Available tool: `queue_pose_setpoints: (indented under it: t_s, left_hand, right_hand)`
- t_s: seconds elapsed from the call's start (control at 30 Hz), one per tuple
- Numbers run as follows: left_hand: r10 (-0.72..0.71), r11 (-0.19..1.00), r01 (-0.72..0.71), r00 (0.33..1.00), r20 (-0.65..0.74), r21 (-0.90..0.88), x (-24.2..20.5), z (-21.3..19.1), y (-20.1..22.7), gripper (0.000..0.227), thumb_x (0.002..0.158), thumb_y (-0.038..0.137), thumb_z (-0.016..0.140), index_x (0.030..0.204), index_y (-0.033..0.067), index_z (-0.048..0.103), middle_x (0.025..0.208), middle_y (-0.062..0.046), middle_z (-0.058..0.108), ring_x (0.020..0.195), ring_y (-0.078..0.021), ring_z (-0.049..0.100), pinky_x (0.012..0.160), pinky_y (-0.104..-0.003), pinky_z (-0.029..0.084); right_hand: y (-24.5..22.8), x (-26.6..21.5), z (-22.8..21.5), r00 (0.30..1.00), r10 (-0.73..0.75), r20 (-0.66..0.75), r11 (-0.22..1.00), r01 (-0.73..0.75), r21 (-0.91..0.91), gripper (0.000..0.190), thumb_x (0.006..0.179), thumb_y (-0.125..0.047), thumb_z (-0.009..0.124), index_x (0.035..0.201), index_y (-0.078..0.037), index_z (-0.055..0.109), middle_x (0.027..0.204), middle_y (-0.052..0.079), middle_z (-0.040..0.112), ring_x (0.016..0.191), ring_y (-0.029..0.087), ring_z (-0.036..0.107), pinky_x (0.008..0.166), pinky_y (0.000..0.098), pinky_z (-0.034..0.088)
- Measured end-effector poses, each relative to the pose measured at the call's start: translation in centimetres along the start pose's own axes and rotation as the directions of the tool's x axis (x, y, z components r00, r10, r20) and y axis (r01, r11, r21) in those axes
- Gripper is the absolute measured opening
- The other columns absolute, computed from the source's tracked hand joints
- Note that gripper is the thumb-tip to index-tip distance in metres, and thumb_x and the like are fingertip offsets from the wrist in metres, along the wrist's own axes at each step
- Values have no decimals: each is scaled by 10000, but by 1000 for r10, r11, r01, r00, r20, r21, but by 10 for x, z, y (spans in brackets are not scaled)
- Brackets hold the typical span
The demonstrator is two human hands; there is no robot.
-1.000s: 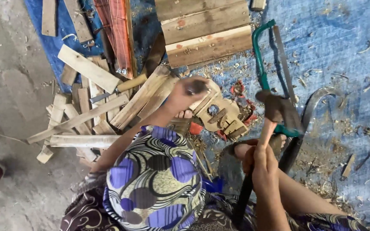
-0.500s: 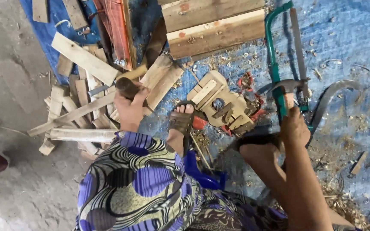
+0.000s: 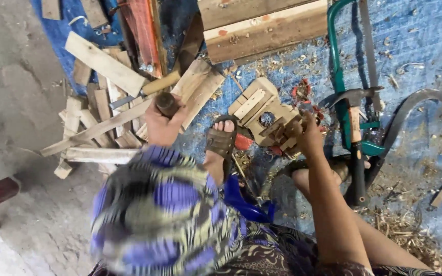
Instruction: Carving and shaping a wooden instrument component using a hammer and a chisel.
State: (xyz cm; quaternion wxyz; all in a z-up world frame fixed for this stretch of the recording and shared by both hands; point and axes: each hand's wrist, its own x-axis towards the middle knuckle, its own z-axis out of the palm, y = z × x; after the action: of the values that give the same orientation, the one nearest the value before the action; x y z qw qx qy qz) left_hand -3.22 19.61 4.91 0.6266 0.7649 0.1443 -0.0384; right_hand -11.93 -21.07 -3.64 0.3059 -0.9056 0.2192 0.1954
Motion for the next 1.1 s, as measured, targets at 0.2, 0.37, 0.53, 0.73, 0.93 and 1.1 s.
queue_pose_setpoints:
  t_s: [0.2,0.37,0.53,0.73,0.93,1.1]
  left_hand:
    - [134,981,-109,979,-154,160,15,-25,-18,255,724,182,926,940,172,791,818,-95,756,787,-249,753,766,-317,567]
    - [152,983,-137,981,-117,123,13,-45,-33,324,868,163,866,1013,-81,710,921,-327,707,945,-494,696,913,-556,526]
    - [210,975,-202,974,-84,95,17,-58,-52,295,914,199,849,1014,-43,713,937,-281,729,962,-453,710,902,-501,534]
    - [41,972,-100,963,-268,-211,18,-41,-43,181,770,52,860,906,51,740,768,-153,730,733,-311,758,793,-367,622]
    - [-149,972,85,943,-296,-220,11,-44,-32,273,735,-81,865,913,73,726,705,-151,719,689,-302,778,766,-405,653]
    - [-149,988,156,932,-330,-7,16,-62,-65,267,728,160,977,870,227,761,744,-39,757,743,-178,783,795,-297,631]
  right_hand:
    - [15,17,2,980,185,74,970,-194,144,452,994,-327,614,1395,-118,596,1193,259,692,1140,448,650,956,556,524]
    - [-15,-25,-30,943,268,197,737,-333,588,320,1033,-324,671,1285,-126,686,1135,186,672,1003,364,695,858,535,574]
    - [-29,-72,-29,938,328,111,649,-309,695,247,1020,-247,676,1201,-80,680,1085,189,633,962,312,639,778,467,570]
    - [-42,-99,0,899,398,180,162,-263,951,228,960,-70,642,1152,-144,543,1016,100,511,852,282,583,717,410,497]
    - [-27,-63,71,857,418,301,-124,-275,953,489,917,60,659,1316,-166,488,1174,178,518,1122,448,670,1032,669,447]
    - [-100,-58,87,796,470,382,-401,-193,896,409,912,110,681,1166,-59,408,1155,243,569,1148,468,667,1034,671,416]
